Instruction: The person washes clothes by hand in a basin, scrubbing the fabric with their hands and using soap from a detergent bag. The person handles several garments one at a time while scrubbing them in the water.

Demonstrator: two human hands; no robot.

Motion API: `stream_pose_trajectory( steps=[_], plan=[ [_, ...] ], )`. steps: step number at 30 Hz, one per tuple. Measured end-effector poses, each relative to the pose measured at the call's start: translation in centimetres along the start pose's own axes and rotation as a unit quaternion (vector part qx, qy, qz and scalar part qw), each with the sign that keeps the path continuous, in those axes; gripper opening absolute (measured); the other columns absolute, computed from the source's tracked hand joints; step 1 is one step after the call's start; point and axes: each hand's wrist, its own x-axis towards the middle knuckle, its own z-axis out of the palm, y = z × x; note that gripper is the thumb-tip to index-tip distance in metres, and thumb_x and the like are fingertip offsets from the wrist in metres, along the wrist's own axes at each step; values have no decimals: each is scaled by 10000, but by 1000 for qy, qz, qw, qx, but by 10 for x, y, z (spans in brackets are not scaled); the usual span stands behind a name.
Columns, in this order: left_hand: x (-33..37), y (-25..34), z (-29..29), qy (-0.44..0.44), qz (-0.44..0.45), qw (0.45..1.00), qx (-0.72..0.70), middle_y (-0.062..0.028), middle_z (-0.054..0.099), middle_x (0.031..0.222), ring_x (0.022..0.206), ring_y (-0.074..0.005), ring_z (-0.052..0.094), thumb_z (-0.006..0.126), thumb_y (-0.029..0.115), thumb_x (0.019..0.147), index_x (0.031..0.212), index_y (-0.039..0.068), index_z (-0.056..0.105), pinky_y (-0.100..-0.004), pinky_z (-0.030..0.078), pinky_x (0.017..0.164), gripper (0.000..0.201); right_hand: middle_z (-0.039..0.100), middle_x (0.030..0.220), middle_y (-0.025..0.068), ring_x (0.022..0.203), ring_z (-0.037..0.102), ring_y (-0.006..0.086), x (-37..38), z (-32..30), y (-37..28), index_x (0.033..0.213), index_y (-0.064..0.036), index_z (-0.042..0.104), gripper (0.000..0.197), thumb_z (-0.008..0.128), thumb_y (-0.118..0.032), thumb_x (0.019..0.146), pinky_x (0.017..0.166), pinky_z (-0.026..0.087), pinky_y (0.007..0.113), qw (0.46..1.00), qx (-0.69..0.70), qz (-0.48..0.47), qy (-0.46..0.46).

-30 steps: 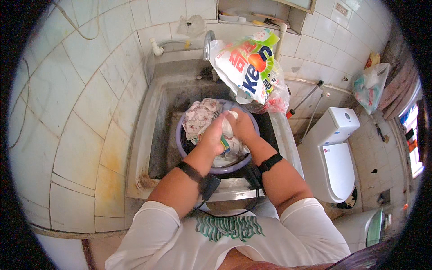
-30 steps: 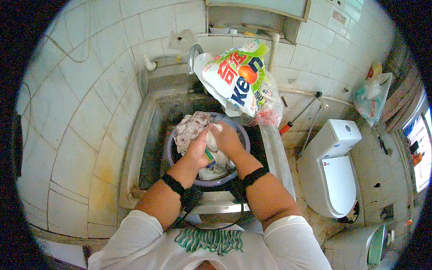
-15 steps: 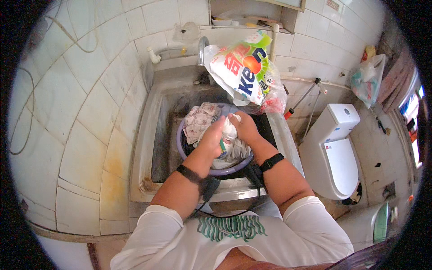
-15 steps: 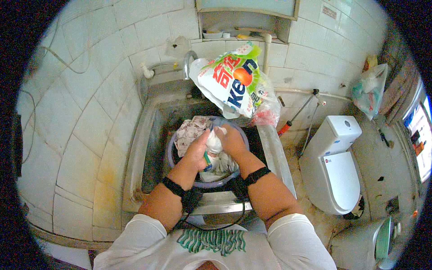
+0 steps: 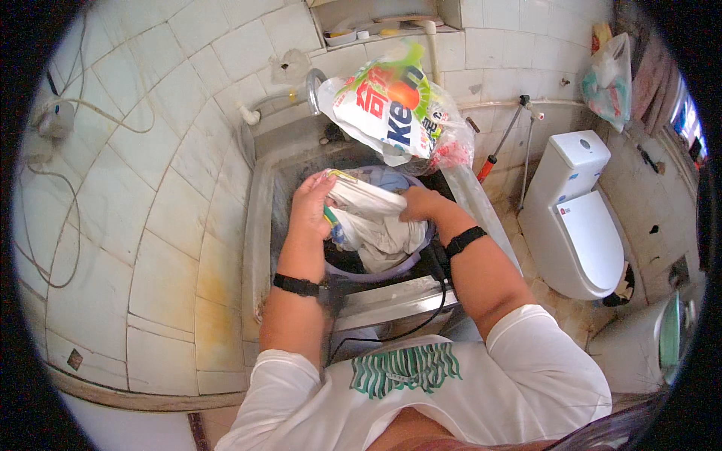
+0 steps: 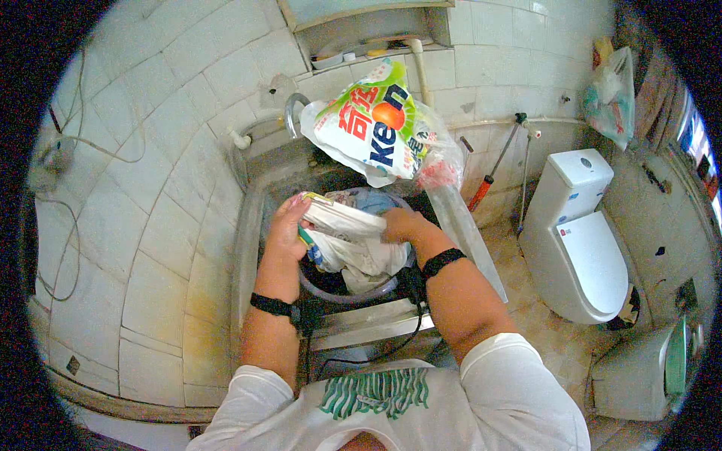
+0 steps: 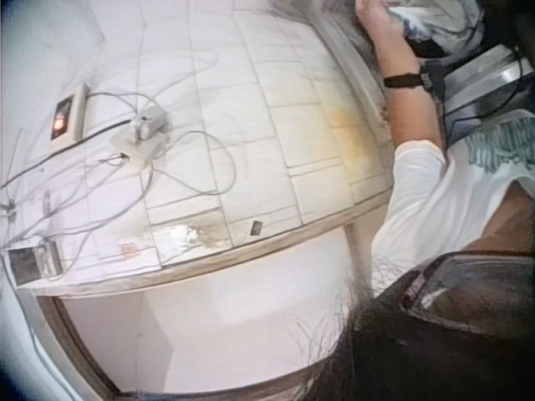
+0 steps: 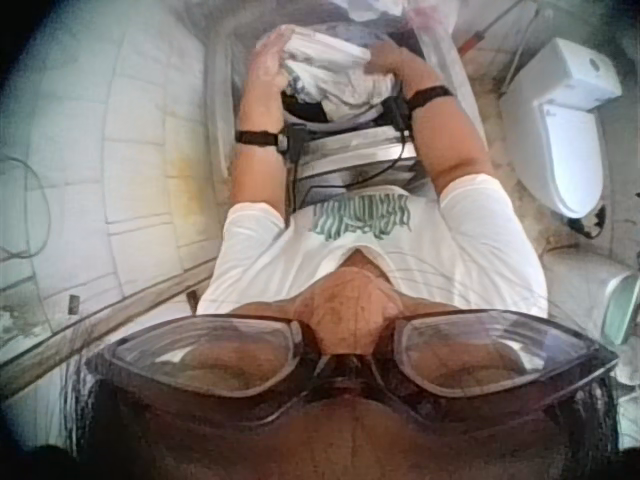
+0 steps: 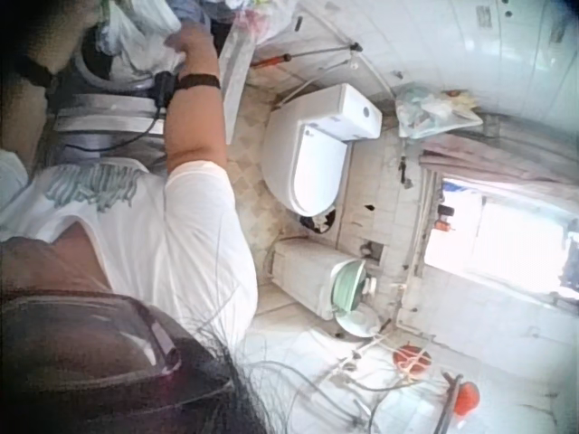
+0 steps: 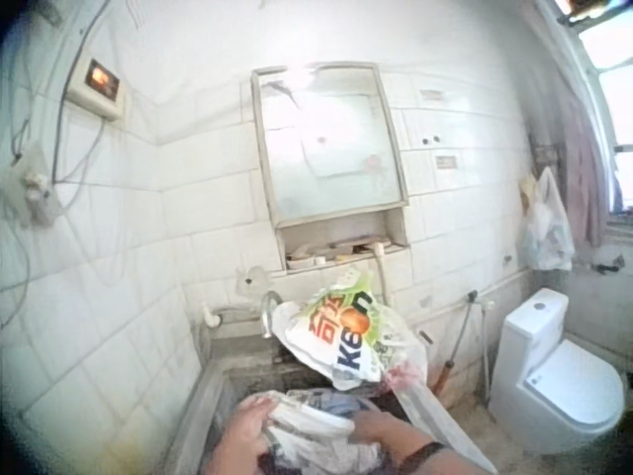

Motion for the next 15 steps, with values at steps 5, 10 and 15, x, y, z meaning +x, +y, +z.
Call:
stream_pose_trajectory(
  steps=[5, 10, 15],
  plan=[
    [5, 49, 11, -12, 139, 983, 121, -49, 603, 887, 608, -68, 507, 630, 24, 795, 993, -9, 608, -203, 415, 533, 203, 605, 977, 213, 939, 578, 366, 2, -5, 0, 994, -53, 586, 248, 551, -82, 750, 794, 467, 424, 913, 188, 5, 361],
    [4, 48, 32, -179, 240, 831, 469, -55, 612, 894, 922, -162, 559, 602, 31, 792, 954, 42, 647, -275, 450, 812, 168, 613, 970, 205, 943, 583, 360, 11, 5, 20, 1042, -69, 585, 336, 589, -94, 708, 814, 465, 409, 924, 188, -61, 327],
    [21, -39, -4, -484, 214, 638, 559, -136, 603, 1045, 989, -295, 556, 500, -25, 789, 1005, 34, 618, -351, 430, 889, 253, 626, 978, 177, 944, 588, 334, 23, 27, 19, 987, -54, 612, 337, 617, -119, 657, 822, 473, 386, 990, 15, -12, 137]
  ],
)
